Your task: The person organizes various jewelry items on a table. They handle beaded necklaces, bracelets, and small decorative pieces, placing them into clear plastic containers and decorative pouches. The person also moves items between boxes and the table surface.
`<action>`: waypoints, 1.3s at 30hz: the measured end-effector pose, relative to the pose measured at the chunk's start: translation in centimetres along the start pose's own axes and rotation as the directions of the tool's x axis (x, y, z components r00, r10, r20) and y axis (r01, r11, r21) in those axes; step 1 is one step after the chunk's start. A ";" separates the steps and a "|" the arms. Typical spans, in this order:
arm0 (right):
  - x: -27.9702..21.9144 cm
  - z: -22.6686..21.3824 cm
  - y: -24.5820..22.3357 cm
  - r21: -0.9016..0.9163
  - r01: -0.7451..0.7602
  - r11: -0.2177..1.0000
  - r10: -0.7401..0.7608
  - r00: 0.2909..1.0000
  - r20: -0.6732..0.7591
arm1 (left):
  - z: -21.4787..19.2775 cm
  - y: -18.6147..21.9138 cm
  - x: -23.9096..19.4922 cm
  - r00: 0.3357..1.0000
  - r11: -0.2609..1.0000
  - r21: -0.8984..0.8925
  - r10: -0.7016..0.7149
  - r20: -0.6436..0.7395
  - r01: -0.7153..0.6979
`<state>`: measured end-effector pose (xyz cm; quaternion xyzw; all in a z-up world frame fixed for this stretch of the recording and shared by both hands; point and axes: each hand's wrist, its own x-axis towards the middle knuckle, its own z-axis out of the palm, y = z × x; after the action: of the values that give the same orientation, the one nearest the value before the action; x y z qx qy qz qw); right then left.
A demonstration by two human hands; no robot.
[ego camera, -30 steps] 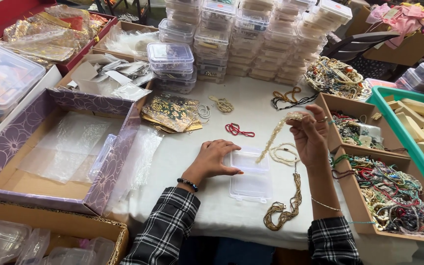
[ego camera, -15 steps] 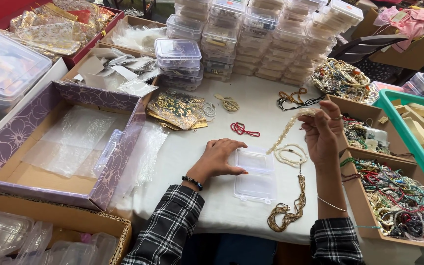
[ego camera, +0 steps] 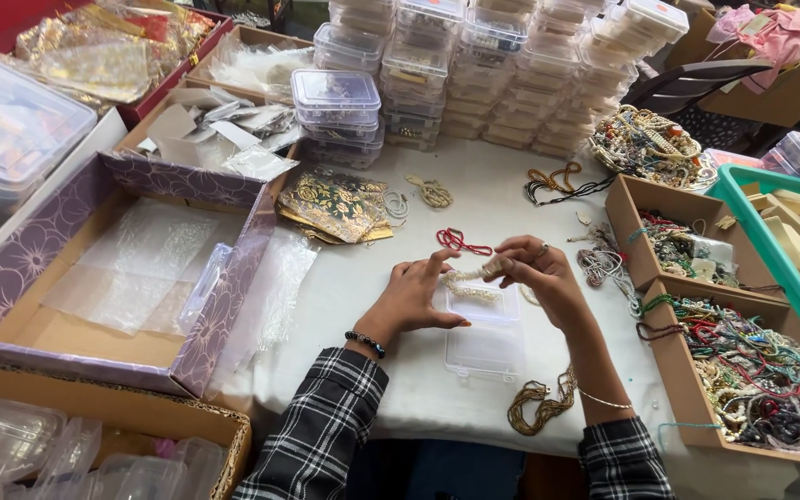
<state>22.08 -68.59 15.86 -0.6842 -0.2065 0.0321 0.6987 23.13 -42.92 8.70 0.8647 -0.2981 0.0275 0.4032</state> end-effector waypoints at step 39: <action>-3.3 0.2 -2.4 -0.879 0.058 0.473 -0.100 0.995 0.012 | -3.4 1.6 -1.2 0.969 1.000 0.019 0.003 0.247 -0.008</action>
<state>18.42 -69.59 17.38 -0.9353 -0.2107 -0.1245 0.2555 21.96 -40.71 11.75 0.8646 -0.3481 -0.0764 0.3541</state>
